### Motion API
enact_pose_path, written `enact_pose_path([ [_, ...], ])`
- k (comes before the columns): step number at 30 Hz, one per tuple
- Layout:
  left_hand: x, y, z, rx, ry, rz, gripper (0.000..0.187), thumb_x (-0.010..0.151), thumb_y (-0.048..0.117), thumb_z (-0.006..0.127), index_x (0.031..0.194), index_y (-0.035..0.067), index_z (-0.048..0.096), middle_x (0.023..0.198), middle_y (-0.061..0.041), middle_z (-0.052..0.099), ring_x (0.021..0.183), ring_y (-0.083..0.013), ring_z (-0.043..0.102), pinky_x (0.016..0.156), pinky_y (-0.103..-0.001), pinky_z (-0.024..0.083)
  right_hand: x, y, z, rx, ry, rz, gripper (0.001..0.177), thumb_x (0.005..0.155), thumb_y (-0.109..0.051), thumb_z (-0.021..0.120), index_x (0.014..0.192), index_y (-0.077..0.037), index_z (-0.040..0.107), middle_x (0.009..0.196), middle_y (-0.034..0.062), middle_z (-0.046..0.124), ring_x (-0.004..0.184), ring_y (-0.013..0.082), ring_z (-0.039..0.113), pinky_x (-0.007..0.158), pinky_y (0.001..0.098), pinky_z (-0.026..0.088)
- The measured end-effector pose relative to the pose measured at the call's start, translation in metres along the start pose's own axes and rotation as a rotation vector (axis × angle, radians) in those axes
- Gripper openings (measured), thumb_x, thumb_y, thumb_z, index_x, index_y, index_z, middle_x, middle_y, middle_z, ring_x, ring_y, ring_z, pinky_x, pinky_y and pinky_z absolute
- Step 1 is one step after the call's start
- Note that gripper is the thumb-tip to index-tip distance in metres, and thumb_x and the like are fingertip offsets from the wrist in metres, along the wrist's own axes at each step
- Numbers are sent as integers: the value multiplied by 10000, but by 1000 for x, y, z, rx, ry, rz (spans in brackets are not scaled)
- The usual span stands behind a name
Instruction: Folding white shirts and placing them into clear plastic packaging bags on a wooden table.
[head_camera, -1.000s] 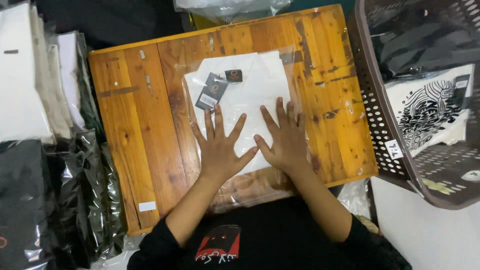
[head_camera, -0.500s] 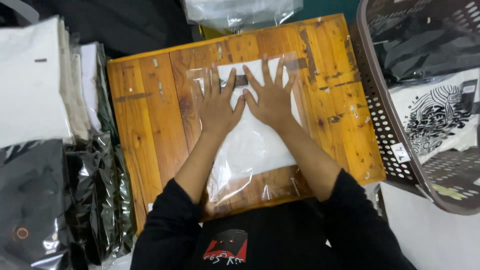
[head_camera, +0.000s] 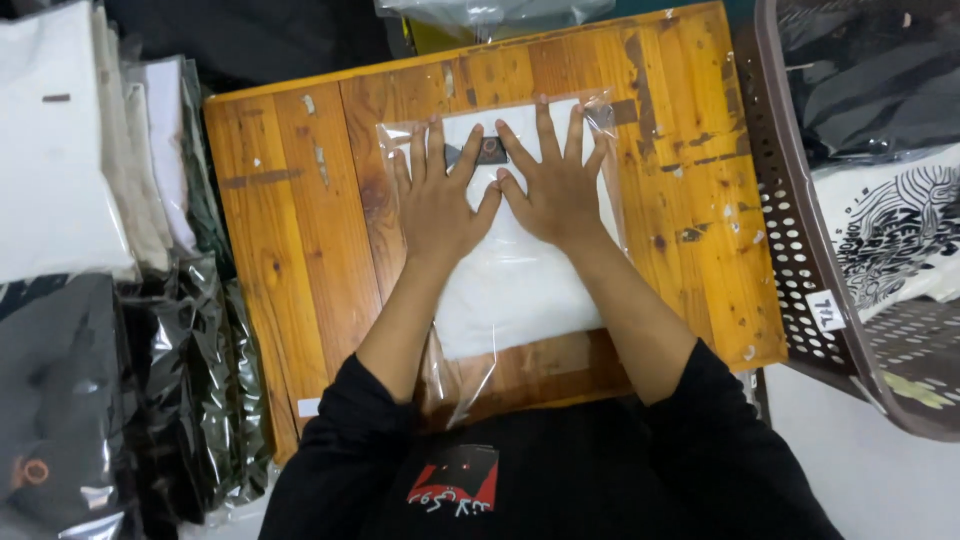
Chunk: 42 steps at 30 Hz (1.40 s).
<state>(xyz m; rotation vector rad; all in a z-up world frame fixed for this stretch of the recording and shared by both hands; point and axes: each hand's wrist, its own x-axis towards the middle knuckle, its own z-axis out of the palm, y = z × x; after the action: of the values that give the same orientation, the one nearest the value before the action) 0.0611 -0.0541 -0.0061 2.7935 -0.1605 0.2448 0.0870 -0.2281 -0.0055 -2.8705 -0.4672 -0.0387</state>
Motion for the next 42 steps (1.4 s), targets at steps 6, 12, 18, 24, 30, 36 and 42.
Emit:
enact_pose_path([
  [6,-29,-13,-43,-178,-29,106,769,1039,561,522,1675,281,194,1739,-149,21,1590,-489,-31,1239,-747,9,-40,29,-61,310,-107,-53,598,1100,-270,403,1656,-200,196,1720,184,56,1546,459,-87,1206,666,22],
  [12,-115,40,-28,-106,-137,19,868,968,581,485,1618,43,283,1617,-426,100,1518,-574,42,1181,-701,6,-136,-11,-37,-74,37,-55,617,1010,-419,392,1606,-260,405,1666,279,241,1457,669,107,1050,846,135],
  [18,-113,36,-19,-59,-148,34,930,947,630,495,1617,25,273,1605,-443,114,1507,-602,38,1135,-756,-28,-138,2,-5,11,99,-38,625,996,-473,375,1602,-331,429,1724,182,107,1512,563,-23,1105,788,25],
  [24,-124,14,-23,-737,34,-47,909,917,230,651,1619,-53,148,1681,-337,11,1565,-470,-25,1204,-633,-88,-146,15,-3,274,75,-111,665,982,-439,425,1616,-242,389,1719,237,88,1530,528,-101,1102,743,-114],
  [30,-131,2,-71,-579,-108,-424,873,904,187,685,1594,-24,193,1463,-382,310,1350,-636,323,1054,-710,290,-182,14,-39,260,169,-253,697,880,-530,594,1494,-203,547,1682,184,295,1570,485,30,1203,676,37],
  [36,-111,-28,-37,-804,-308,-659,775,911,324,769,1482,-50,402,936,-115,648,858,-269,686,715,-411,548,-209,-15,-20,196,101,-384,944,723,-659,732,1522,-217,492,1664,223,297,1499,537,243,1168,692,172],
  [42,-106,-37,-19,-955,-338,-613,419,885,215,790,1229,50,616,976,-111,587,922,-275,603,777,-437,523,-208,-17,-19,88,117,-431,1051,713,-746,715,1568,-211,422,1664,262,250,1520,536,190,1181,694,135],
])
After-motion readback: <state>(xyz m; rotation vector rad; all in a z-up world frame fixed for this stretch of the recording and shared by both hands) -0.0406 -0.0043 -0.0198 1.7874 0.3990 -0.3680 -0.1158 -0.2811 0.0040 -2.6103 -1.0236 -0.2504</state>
